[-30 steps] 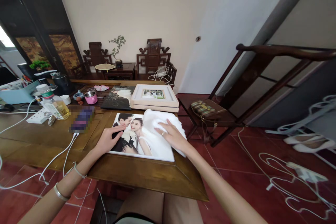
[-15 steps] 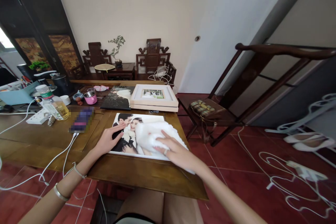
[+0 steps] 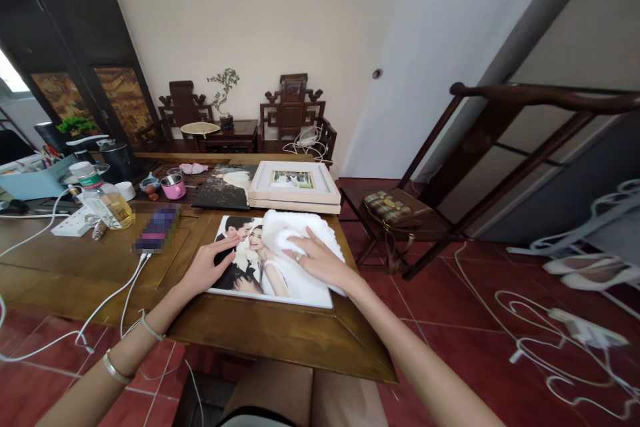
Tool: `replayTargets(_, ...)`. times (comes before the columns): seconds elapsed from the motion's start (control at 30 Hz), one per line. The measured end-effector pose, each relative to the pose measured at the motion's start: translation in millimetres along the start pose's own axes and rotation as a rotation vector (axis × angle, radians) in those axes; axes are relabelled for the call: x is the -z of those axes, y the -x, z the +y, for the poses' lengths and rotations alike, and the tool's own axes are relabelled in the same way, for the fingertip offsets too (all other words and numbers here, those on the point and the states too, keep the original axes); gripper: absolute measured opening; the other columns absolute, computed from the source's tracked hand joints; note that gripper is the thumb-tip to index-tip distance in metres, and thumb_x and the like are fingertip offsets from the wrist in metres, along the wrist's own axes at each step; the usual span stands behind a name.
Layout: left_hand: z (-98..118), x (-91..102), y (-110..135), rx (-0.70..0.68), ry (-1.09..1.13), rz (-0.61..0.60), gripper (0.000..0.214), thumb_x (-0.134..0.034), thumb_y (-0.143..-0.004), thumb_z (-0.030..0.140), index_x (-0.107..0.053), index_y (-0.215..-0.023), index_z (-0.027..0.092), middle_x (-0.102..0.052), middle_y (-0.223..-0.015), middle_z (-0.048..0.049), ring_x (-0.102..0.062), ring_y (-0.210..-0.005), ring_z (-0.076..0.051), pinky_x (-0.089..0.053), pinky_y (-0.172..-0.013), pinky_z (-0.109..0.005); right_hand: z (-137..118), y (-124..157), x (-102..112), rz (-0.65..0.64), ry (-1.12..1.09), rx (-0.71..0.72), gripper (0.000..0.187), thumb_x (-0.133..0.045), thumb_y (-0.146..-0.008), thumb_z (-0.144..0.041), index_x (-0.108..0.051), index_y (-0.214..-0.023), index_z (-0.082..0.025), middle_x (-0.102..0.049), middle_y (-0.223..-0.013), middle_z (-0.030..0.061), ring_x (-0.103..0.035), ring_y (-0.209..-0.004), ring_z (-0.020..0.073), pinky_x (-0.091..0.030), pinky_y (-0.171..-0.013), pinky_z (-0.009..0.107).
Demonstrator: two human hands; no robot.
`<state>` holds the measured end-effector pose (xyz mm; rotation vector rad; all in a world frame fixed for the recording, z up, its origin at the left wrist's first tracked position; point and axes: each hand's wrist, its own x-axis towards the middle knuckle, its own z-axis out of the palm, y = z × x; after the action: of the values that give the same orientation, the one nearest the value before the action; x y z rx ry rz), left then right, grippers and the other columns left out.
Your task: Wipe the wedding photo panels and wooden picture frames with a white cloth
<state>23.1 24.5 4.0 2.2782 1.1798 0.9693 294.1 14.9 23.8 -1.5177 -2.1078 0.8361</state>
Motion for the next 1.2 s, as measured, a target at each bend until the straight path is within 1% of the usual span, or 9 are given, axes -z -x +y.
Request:
replayTargets(0.2, -1.9, -2.0, -0.2, 0.004, -0.017, 0.000, 0.036, -0.046, -0.084, 0.023, -0.059, -0.118, 0.020, -0.057, -0.124, -0.0038, -0.049, -0.121, -0.019, -0.036, -0.105, -0.038, -33.6, 72.6, 2.2, -0.258, -0.004, 0.057, 0.042, -0.043, -0.085, -0.052, -0.062, -0.110, -0.025, -0.034, -0.144, -0.0003, -0.004, -0.137, 0.0311, -0.014, -0.109, 0.051)
replayTargets(0.33, -1.4, -1.9, -0.6, 0.003, -0.024, -0.002, 0.037, -0.046, -0.083, 0.022, -0.060, -0.117, 0.020, -0.057, -0.124, -0.0037, -0.048, -0.121, -0.019, -0.037, -0.105, -0.038, -33.9, 85.3, 11.1, -0.403, -0.051, 0.062, 0.038, -0.046, -0.084, -0.052, -0.064, -0.106, -0.026, -0.039, -0.141, 0.0000, -0.003, -0.137, 0.0293, -0.015, -0.109, 0.050)
replayTargets(0.4, -0.9, -1.5, -0.6, 0.003, -0.026, -0.003, 0.036, -0.046, -0.083, 0.022, -0.060, -0.117, 0.020, -0.058, -0.124, -0.0041, -0.049, -0.120, -0.019, -0.037, -0.105, -0.037, -23.0, 77.0, 13.0, -0.358, -0.055, 0.022, 0.043, -0.047, -0.082, -0.054, -0.062, -0.110, -0.025, -0.041, -0.140, 0.0034, -0.010, -0.136, 0.0299, -0.017, -0.109, 0.049)
replayTargets(0.53, -0.3, -1.1, -0.6, 0.000, -0.029, -0.003, 0.035, -0.046, -0.084, 0.023, -0.061, -0.115, 0.021, -0.058, -0.124, -0.0033, -0.049, -0.121, -0.019, -0.037, -0.105, -0.039, -0.4, 40.2, 13.8, -0.157, -0.018, -0.070, 0.058, -0.048, -0.077, -0.060, -0.056, -0.122, -0.023, -0.034, -0.144, 0.0064, -0.022, -0.134, 0.0316, -0.016, -0.109, 0.048)
replayTargets(0.7, 0.8, -0.7, -0.7, -0.004, -0.013, -0.005, 0.035, -0.046, -0.084, 0.023, -0.060, -0.116, 0.020, -0.058, -0.123, -0.0030, -0.048, -0.121, -0.019, -0.037, -0.105, -0.037, 6.8, -13.6, 13.5, 0.011, -0.016, -0.014, 0.057, -0.041, -0.081, -0.059, -0.056, -0.121, -0.022, -0.041, -0.140, 0.0039, -0.016, -0.135, 0.0304, -0.013, -0.110, 0.046)
replayTargets(0.83, 1.8, 0.3, -0.8, -0.009, 0.010, -0.007, 0.035, -0.046, -0.084, 0.023, -0.060, -0.117, 0.021, -0.058, -0.124, -0.0026, -0.047, -0.122, -0.019, -0.036, -0.106, -0.038, 2.1, -27.4, 5.8, 0.046, 0.101, 0.072, 0.048, -0.034, -0.087, -0.051, -0.056, -0.116, -0.020, -0.047, -0.136, 0.0043, -0.016, -0.136, 0.0257, -0.005, -0.112, 0.045)
replayTargets(0.97, 0.1, 0.1, -0.6, -0.004, -0.020, -0.008, 0.035, -0.046, -0.084, 0.022, -0.060, -0.116, 0.019, -0.057, -0.124, -0.0042, -0.047, -0.122, -0.019, -0.036, -0.106, -0.037, -15.3, 2.7, -4.9, -0.009, 0.228, 0.231, 0.035, -0.033, -0.090, -0.038, -0.059, -0.106, -0.021, -0.048, -0.134, 0.0050, -0.019, -0.136, 0.0226, -0.001, -0.112, 0.045)
replayTargets(1.1, -2.3, -1.5, 0.0, -0.007, -0.022, 0.006, 0.035, -0.047, -0.084, 0.022, -0.061, -0.115, 0.019, -0.058, -0.124, -0.0037, -0.048, -0.122, -0.019, -0.036, -0.106, -0.036, -37.9, 54.6, -10.8, -0.139, 0.227, 0.235, 0.033, -0.034, -0.090, -0.035, -0.060, -0.105, -0.020, -0.035, -0.143, 0.0048, -0.009, -0.137, 0.0263, -0.010, -0.110, 0.052)
replayTargets(1.2, -2.7, -2.2, -0.1, -0.006, -0.010, 0.008, 0.034, -0.047, -0.083, 0.022, -0.061, -0.115, 0.020, -0.059, -0.123, -0.0040, -0.049, -0.120, -0.019, -0.036, -0.105, -0.037, -46.2, 81.1, -9.3, -0.223, 0.183, 0.190, 0.034, -0.037, -0.089, -0.038, -0.060, -0.109, -0.022, -0.025, -0.147, 0.0019, -0.004, -0.136, 0.0296, -0.017, -0.108, 0.054)
